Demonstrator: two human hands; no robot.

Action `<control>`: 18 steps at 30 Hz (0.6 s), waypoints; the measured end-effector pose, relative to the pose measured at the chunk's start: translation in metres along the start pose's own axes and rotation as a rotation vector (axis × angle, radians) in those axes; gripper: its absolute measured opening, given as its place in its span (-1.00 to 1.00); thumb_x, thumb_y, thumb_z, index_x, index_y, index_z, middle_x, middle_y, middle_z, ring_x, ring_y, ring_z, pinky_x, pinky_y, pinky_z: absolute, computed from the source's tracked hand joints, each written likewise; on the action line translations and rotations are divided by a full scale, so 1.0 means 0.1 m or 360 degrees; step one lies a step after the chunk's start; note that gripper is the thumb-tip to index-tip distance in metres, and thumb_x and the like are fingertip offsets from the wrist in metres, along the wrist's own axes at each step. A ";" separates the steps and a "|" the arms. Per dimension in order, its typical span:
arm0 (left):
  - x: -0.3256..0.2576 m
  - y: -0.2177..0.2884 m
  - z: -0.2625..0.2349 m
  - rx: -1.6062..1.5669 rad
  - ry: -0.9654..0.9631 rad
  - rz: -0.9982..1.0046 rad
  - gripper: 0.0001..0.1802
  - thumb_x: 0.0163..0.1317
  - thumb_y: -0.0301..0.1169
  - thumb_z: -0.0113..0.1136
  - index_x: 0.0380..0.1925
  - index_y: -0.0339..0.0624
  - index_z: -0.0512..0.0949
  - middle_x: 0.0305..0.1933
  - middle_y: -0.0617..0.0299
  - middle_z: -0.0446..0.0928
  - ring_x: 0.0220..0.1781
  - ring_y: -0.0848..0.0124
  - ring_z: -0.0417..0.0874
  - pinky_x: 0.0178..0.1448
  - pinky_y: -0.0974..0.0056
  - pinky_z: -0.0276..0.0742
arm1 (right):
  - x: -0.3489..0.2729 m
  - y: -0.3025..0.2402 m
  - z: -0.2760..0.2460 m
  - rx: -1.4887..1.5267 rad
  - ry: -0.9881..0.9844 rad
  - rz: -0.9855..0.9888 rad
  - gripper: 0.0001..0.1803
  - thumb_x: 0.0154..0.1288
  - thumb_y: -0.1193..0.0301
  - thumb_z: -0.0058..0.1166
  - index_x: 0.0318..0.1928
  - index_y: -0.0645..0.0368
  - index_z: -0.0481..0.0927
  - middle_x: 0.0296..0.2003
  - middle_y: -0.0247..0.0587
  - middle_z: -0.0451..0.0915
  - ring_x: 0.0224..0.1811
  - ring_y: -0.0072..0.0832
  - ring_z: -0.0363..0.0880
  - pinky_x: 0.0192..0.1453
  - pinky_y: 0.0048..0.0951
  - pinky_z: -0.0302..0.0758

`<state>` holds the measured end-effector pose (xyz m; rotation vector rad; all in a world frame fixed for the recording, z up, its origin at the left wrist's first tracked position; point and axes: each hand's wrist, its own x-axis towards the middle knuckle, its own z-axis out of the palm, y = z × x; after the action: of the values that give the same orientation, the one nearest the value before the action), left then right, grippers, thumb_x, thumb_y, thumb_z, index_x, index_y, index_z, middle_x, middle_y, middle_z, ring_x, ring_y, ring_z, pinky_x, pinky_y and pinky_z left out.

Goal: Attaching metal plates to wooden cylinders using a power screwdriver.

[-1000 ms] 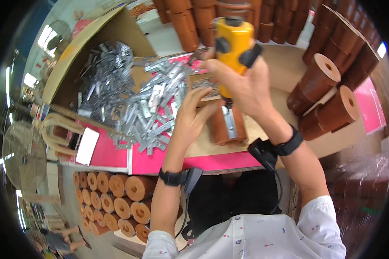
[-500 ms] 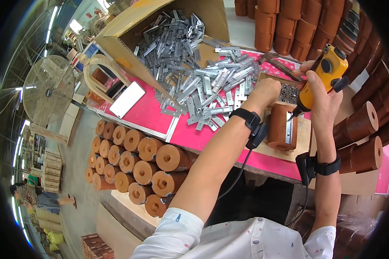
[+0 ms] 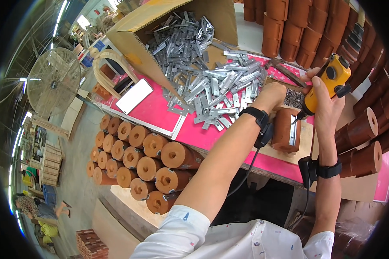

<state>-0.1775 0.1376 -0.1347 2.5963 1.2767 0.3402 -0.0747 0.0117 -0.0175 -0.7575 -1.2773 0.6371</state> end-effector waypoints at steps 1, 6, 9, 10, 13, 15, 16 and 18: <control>0.02 -0.01 0.04 0.0014 -0.0019 -0.0029 -0.82 0.03 -0.50 0.13 -0.39 -0.25 0.69 -0.23 -0.14 0.65 -0.10 -0.02 0.67 0.03 0.05 0.57 | 0.00 0.00 0.00 0.0006 -0.0008 -0.0005 -0.80 0.31 0.50 0.12 -0.11 0.31 0.47 -0.25 -0.21 0.61 -0.29 -0.58 0.56 -0.22 -0.52 0.49; 0.07 -0.03 0.12 -0.0016 -0.0070 -0.0087 -0.76 0.08 -0.51 0.08 -0.29 -0.28 0.69 -0.11 -0.19 0.63 -0.01 0.00 0.66 0.06 0.06 0.58 | -0.01 0.02 -0.02 0.0023 -0.0009 -0.0004 -0.81 0.33 0.51 0.08 -0.09 0.30 0.46 -0.22 -0.22 0.60 -0.22 -0.54 0.60 -0.21 -0.52 0.50; 0.05 -0.07 0.20 -0.0172 0.0291 -0.0012 -0.76 0.07 -0.51 0.07 -0.29 -0.29 0.67 -0.19 -0.19 0.63 -0.03 -0.02 0.66 0.07 0.03 0.57 | 0.00 0.01 -0.01 0.0043 -0.0013 0.0010 -0.79 0.33 0.51 0.09 -0.07 0.30 0.45 -0.22 -0.22 0.60 -0.24 -0.55 0.59 -0.21 -0.53 0.50; 0.03 -0.05 0.22 -0.0172 0.0289 -0.0005 -0.76 0.07 -0.51 0.07 -0.29 -0.29 0.67 -0.19 -0.19 0.63 -0.03 -0.02 0.66 0.07 0.03 0.57 | 0.00 0.01 -0.02 0.0040 -0.0007 0.0008 -0.79 0.33 0.51 0.09 -0.07 0.30 0.45 -0.22 -0.22 0.60 -0.24 -0.55 0.59 -0.21 -0.53 0.50; -0.02 -0.03 0.26 -0.0347 0.0791 -0.0022 -0.82 0.04 -0.52 0.05 -0.40 -0.31 0.62 -0.32 -0.18 0.62 -0.14 -0.08 0.66 0.00 -0.03 0.56 | -0.01 0.01 -0.02 0.0004 -0.0024 -0.0015 -0.79 0.33 0.51 0.09 -0.07 0.29 0.45 -0.23 -0.23 0.60 -0.25 -0.57 0.58 -0.20 -0.55 0.48; -0.03 -0.07 0.22 -0.0564 0.0994 0.0113 -0.91 0.00 -0.55 0.07 -0.49 -0.33 0.55 -0.39 -0.17 0.58 -0.23 -0.11 0.63 -0.07 -0.06 0.53 | -0.01 0.00 -0.01 0.0041 -0.0017 -0.0020 -0.80 0.31 0.49 0.13 -0.10 0.28 0.48 -0.27 -0.27 0.61 -0.29 -0.60 0.56 -0.21 -0.55 0.48; -0.05 -0.04 0.18 -0.0668 0.1027 0.0118 -0.95 -0.01 -0.55 0.10 -0.50 -0.31 0.50 -0.42 -0.16 0.56 -0.28 -0.10 0.61 -0.14 -0.04 0.51 | -0.01 -0.01 -0.03 0.0011 0.0003 -0.0024 -0.80 0.31 0.49 0.13 -0.10 0.28 0.48 -0.27 -0.27 0.61 -0.29 -0.60 0.56 -0.21 -0.55 0.48; -0.15 -0.02 0.06 -0.0811 0.1025 0.0091 -0.93 -0.01 -0.53 0.14 -0.50 -0.27 0.46 -0.47 -0.09 0.53 -0.38 -0.02 0.58 -0.26 0.04 0.47 | 0.00 0.01 -0.04 -0.0018 0.0035 0.0067 -0.80 0.28 0.48 0.18 -0.13 0.26 0.51 -0.31 -0.31 0.61 -0.31 -0.62 0.56 -0.22 -0.56 0.49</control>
<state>-0.1859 0.1268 -0.1431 2.1399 1.0756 1.3944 -0.0708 0.0111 -0.0188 -0.8001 -1.2486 0.6544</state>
